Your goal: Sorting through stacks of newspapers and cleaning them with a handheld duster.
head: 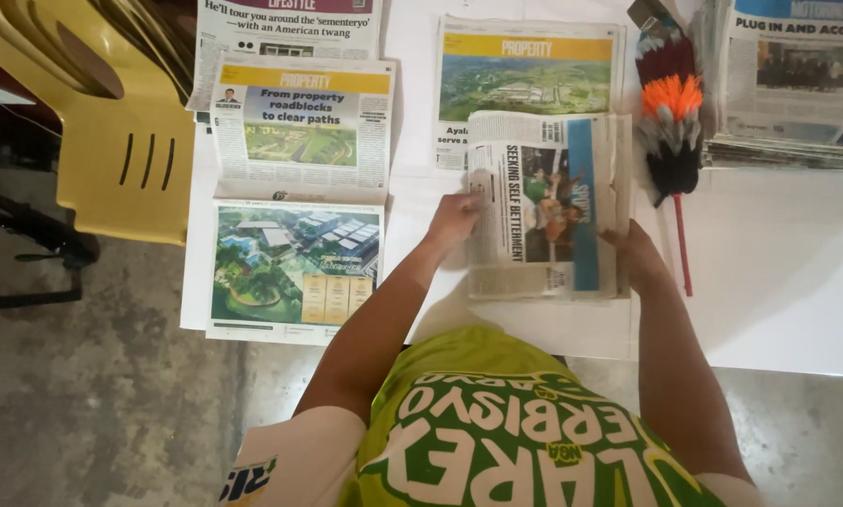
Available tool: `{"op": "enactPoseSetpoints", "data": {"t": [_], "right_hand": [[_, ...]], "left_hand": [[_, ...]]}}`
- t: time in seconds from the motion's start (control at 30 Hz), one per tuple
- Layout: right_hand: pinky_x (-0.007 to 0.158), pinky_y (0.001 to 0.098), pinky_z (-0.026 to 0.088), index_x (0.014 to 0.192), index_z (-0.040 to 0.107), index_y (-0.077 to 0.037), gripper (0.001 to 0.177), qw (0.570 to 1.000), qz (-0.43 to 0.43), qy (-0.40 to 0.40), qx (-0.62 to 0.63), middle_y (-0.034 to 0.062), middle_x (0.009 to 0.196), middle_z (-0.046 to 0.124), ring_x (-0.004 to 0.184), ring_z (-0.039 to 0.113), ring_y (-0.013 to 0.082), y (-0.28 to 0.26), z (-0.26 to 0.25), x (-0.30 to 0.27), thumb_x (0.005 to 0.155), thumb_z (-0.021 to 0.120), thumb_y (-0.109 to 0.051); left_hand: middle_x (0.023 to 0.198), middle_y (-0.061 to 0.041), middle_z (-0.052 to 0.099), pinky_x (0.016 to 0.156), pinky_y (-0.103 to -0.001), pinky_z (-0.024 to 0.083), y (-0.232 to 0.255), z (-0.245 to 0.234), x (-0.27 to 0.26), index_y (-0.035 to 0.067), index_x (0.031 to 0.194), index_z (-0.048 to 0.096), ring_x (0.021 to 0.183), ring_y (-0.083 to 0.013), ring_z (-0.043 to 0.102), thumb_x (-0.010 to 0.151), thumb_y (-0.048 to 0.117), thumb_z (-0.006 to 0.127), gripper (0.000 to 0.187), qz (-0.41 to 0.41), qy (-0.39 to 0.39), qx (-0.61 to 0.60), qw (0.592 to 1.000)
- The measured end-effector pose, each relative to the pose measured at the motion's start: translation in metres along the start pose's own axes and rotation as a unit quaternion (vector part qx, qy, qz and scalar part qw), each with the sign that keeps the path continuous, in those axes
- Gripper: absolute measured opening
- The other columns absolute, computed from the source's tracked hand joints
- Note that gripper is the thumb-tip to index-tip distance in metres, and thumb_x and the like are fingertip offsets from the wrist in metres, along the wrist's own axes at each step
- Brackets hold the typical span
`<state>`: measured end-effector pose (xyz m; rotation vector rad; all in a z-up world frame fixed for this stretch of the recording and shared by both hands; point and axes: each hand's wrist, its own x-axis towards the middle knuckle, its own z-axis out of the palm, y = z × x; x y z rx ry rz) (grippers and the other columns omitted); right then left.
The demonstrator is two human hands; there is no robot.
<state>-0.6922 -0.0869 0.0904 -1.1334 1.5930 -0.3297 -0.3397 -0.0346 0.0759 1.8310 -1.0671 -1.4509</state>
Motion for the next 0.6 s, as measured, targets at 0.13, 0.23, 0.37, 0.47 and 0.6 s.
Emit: {"op": "enactPoseSetpoints", "data": {"t": [0.13, 0.23, 0.37, 0.47, 0.6], "right_hand": [[0.107, 0.061, 0.043, 0.149, 0.051, -0.008, 0.082, 0.986, -0.006, 0.059, -0.157, 0.0234, 0.139, 0.059, 0.133, 0.052, 0.044, 0.0, 0.01, 0.004, 0.083, 0.082, -0.046], [0.09, 0.0554, 0.048, 0.128, 0.066, -0.007, 0.073, 0.986, -0.086, 0.101, -0.097, 0.0194, 0.112, 0.07, 0.112, 0.063, 0.0441, 0.011, 0.013, 0.003, 0.068, 0.092, -0.04], [0.094, 0.0614, 0.047, 0.128, 0.066, -0.01, 0.058, 0.964, -0.125, 0.114, -0.205, 0.026, 0.116, 0.068, 0.119, 0.06, 0.0493, -0.064, -0.011, -0.037, 0.081, 0.082, -0.039], [0.074, 0.0495, 0.053, 0.125, 0.063, -0.011, 0.031, 0.936, -0.084, 0.053, -0.337, 0.0201, 0.106, 0.068, 0.09, 0.065, 0.0344, -0.158, -0.041, -0.107, 0.097, 0.069, -0.023], [0.07, 0.0394, 0.06, 0.124, 0.071, -0.011, 0.031, 0.873, -0.195, 0.021, -0.446, 0.0137, 0.092, 0.079, 0.071, 0.074, 0.0268, -0.236, -0.075, -0.161, 0.095, 0.072, -0.021]], "left_hand": [[0.136, -0.014, 0.065, 0.099, -0.044, 0.057, -0.011, 0.001, 0.003, 0.022, 0.134, 0.07, 0.122, -0.0366, 0.066, 0.098, 0.008, 0.059, 0.04, 0.014, 0.012, -0.022, 1.0], [0.148, -0.036, 0.044, 0.113, -0.055, 0.049, 0.027, -0.007, -0.026, 0.013, 0.154, 0.045, 0.137, -0.0516, 0.05, 0.094, 0.001, 0.062, 0.063, 0.026, 0.015, 0.06, 0.998], [0.149, -0.054, 0.019, 0.111, -0.072, 0.039, 0.038, -0.03, -0.01, 0.003, 0.161, 0.013, 0.138, -0.0696, 0.031, 0.091, 0.0, 0.068, 0.088, 0.039, 0.028, -0.008, 0.999], [0.168, -0.021, 0.015, 0.116, -0.066, 0.031, 0.038, -0.055, 0.028, 0.006, 0.162, 0.0, 0.149, -0.0467, 0.025, 0.064, 0.016, 0.099, 0.139, 0.161, 0.142, 0.207, 0.955], [0.16, -0.024, 0.035, 0.119, -0.065, 0.029, 0.102, -0.105, 0.005, 0.006, 0.16, 0.007, 0.147, -0.0442, 0.034, 0.067, 0.023, 0.099, 0.132, 0.333, 0.047, 0.121, 0.934]]}}
